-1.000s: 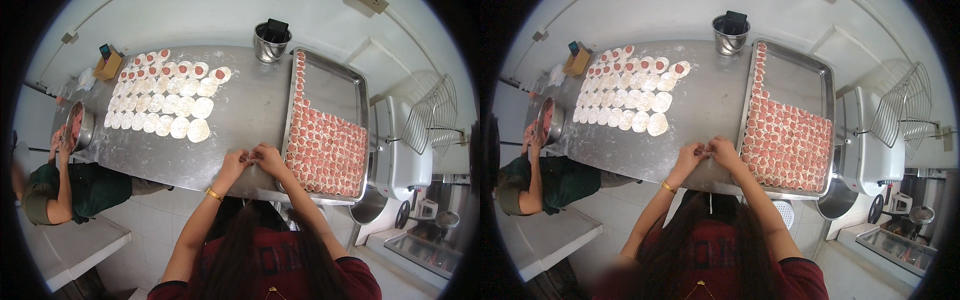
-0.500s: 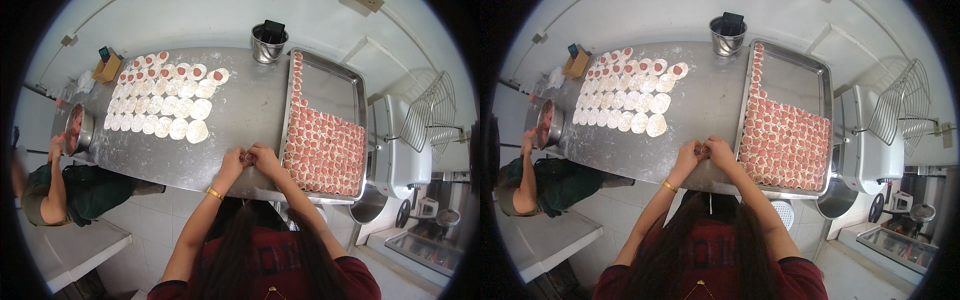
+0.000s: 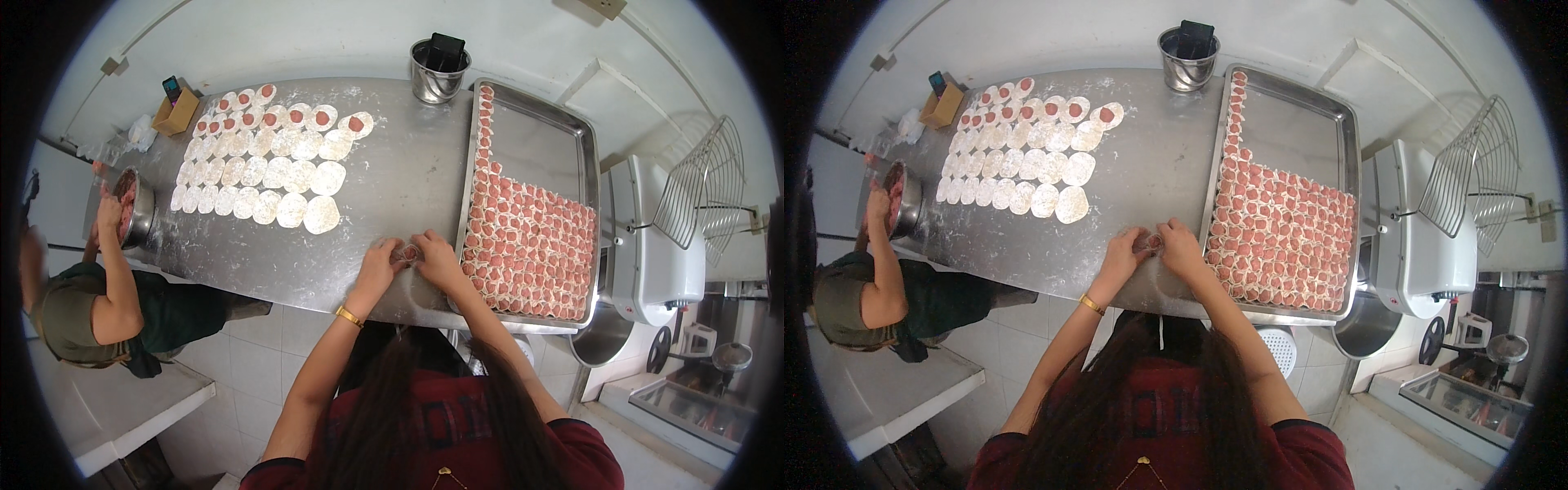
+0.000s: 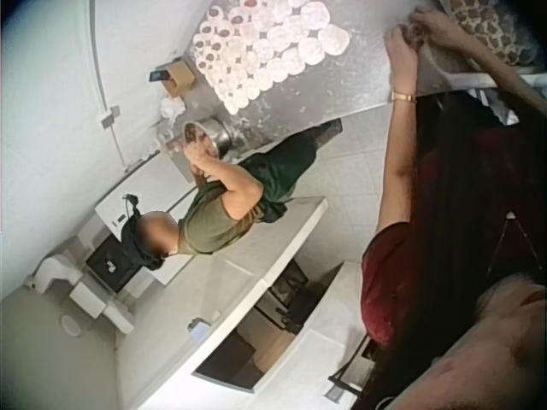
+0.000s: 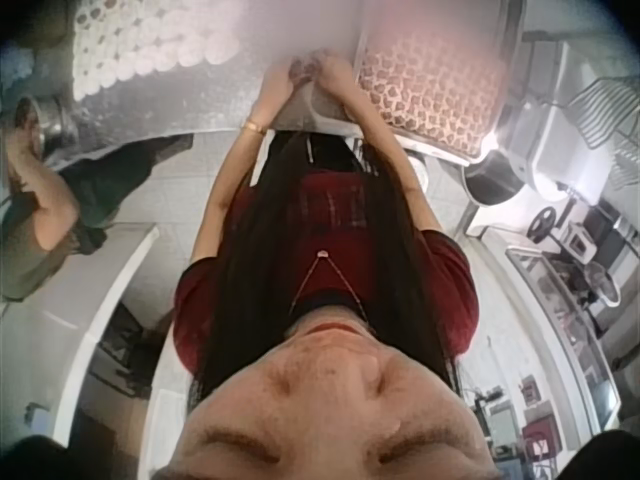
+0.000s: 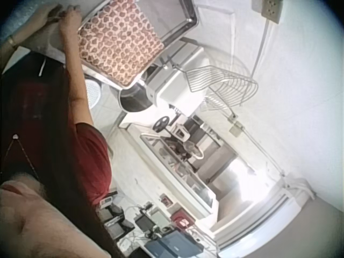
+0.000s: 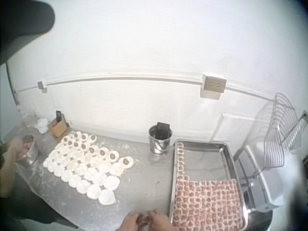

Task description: The person places a portion of meat filling onto round dough wrappers and folds them into dumplings. The finished dumplings are placed onto a metal tray. Another person is visible in the background also preparing dumplings.

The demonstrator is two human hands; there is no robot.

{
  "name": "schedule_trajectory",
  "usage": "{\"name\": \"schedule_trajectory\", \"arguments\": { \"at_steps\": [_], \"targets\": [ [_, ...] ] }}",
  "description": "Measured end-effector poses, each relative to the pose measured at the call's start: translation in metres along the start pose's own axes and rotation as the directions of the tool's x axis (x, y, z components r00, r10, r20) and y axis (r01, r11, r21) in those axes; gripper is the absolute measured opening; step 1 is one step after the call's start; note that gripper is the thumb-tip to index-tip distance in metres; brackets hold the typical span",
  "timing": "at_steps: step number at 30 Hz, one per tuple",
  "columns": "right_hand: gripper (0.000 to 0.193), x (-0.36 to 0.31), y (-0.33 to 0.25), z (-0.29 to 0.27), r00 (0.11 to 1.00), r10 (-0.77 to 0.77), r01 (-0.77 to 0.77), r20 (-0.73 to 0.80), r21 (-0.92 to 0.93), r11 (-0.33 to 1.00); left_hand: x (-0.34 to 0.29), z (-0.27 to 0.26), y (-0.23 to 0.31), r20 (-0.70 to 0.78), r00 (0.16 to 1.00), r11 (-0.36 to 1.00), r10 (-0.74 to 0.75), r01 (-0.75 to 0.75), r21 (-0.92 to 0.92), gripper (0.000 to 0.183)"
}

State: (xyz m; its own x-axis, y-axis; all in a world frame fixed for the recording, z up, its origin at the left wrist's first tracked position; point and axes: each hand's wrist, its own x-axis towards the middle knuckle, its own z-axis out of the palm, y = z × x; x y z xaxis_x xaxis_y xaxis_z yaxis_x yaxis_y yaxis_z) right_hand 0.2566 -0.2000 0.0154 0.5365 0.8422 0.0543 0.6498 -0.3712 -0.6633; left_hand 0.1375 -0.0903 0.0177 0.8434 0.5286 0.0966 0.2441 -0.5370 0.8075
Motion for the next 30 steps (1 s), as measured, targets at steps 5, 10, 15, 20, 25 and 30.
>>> {"name": "schedule_trajectory", "arguments": {
  "at_steps": [5,10,15,20,25,30],
  "targets": [
    [0.031,0.003,0.004,0.007,0.998,0.051,-0.054,0.026,0.144,0.988,0.003,0.003,-0.004,0.069,0.996,0.978,-0.061,0.073,-0.197,0.027],
    [0.031,0.001,0.004,0.008,0.997,0.052,-0.046,-0.049,0.127,0.991,0.005,0.005,-0.006,0.04,0.998,0.987,-0.049,0.054,-0.154,0.027],
    [0.034,0.004,0.005,0.01,0.999,-0.017,0.023,-0.038,0.162,0.987,0.006,0.003,-0.003,0.044,0.997,0.991,-0.067,0.072,-0.11,0.025],
    [0.024,0.003,-0.002,0.009,0.982,-0.188,0.188,-0.026,-0.001,0.982,-0.003,-0.005,-0.008,-0.028,0.992,0.99,-0.122,0.119,-0.075,0.023],
    [0.022,0.028,0.025,-0.045,0.99,0.016,0.019,-0.137,0.245,0.969,-0.046,-0.035,-0.034,-0.245,0.966,0.991,-0.087,0.109,0.079,0.017],
    [0.029,0.086,0.108,-0.145,0.873,0.296,-0.239,-0.387,0.19,0.952,-0.088,-0.041,-0.054,-0.305,0.946,0.94,0.111,0.0,0.341,0.014]
  ]
}}
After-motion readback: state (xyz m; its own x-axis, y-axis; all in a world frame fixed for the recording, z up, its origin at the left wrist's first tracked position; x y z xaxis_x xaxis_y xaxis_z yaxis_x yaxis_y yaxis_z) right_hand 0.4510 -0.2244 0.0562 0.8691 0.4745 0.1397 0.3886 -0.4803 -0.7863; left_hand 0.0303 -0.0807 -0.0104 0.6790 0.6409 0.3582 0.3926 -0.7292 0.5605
